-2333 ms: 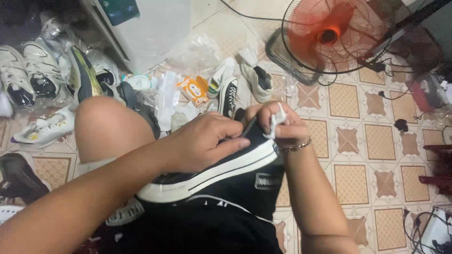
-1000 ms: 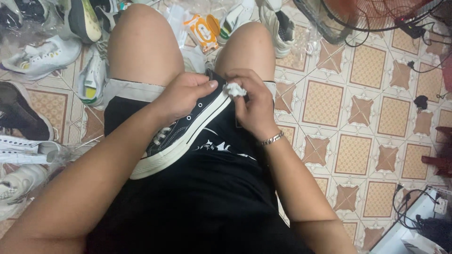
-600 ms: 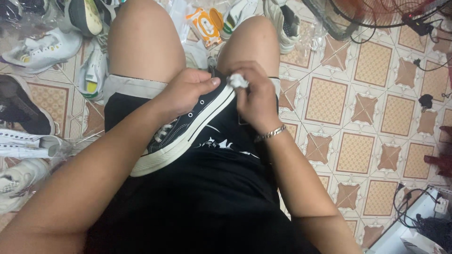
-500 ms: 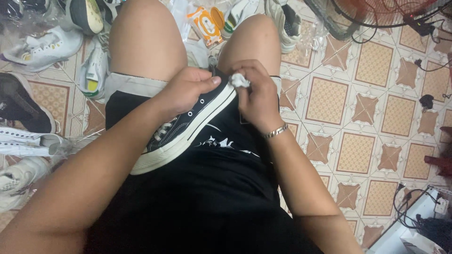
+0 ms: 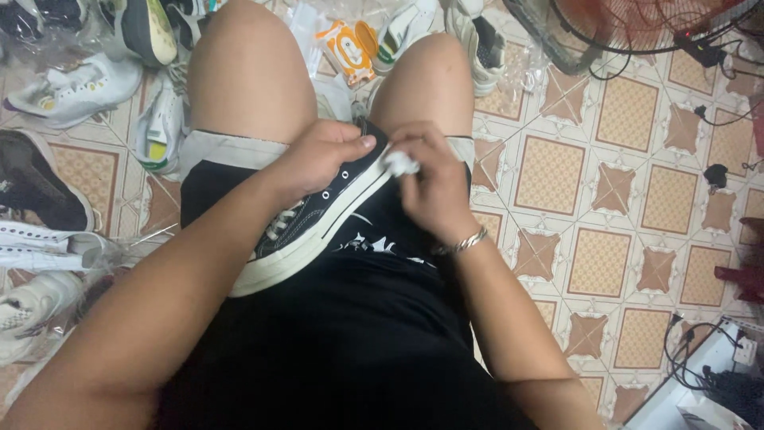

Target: Cleaning and organizing various pairs of shoes in a cluttered storage area.

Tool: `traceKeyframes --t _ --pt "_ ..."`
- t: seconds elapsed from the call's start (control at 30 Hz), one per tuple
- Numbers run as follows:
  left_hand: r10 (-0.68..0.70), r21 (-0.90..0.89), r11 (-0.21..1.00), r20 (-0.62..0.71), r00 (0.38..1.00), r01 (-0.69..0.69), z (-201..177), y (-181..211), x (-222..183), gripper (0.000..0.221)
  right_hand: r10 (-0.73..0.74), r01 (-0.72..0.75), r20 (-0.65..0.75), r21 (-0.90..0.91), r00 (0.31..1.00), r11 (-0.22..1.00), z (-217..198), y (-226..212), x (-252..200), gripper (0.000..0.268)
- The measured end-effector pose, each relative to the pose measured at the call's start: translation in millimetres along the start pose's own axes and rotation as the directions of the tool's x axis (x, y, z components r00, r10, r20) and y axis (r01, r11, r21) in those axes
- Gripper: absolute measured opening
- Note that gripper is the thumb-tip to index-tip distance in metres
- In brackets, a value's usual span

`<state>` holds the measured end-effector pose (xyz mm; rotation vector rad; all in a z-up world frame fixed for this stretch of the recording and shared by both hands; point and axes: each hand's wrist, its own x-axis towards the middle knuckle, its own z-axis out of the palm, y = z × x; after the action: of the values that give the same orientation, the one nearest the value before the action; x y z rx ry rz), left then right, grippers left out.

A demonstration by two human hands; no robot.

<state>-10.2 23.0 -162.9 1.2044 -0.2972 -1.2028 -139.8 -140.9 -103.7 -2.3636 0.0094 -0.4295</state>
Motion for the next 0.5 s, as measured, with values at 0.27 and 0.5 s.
traceKeyframes --t 0.27,0.5 --pt "-0.011 -0.035 0.999 0.001 1.0 0.011 -6 -4 6 0.028 0.088 -0.087 0.044 -0.013 0.995 0.996 -1 -13 -7 0.026" --pt "-0.035 0.008 0.999 -0.026 0.999 0.035 -4 -1 3 0.028 0.054 -0.054 -0.013 -0.011 0.998 0.998 2 -13 -14 0.033"
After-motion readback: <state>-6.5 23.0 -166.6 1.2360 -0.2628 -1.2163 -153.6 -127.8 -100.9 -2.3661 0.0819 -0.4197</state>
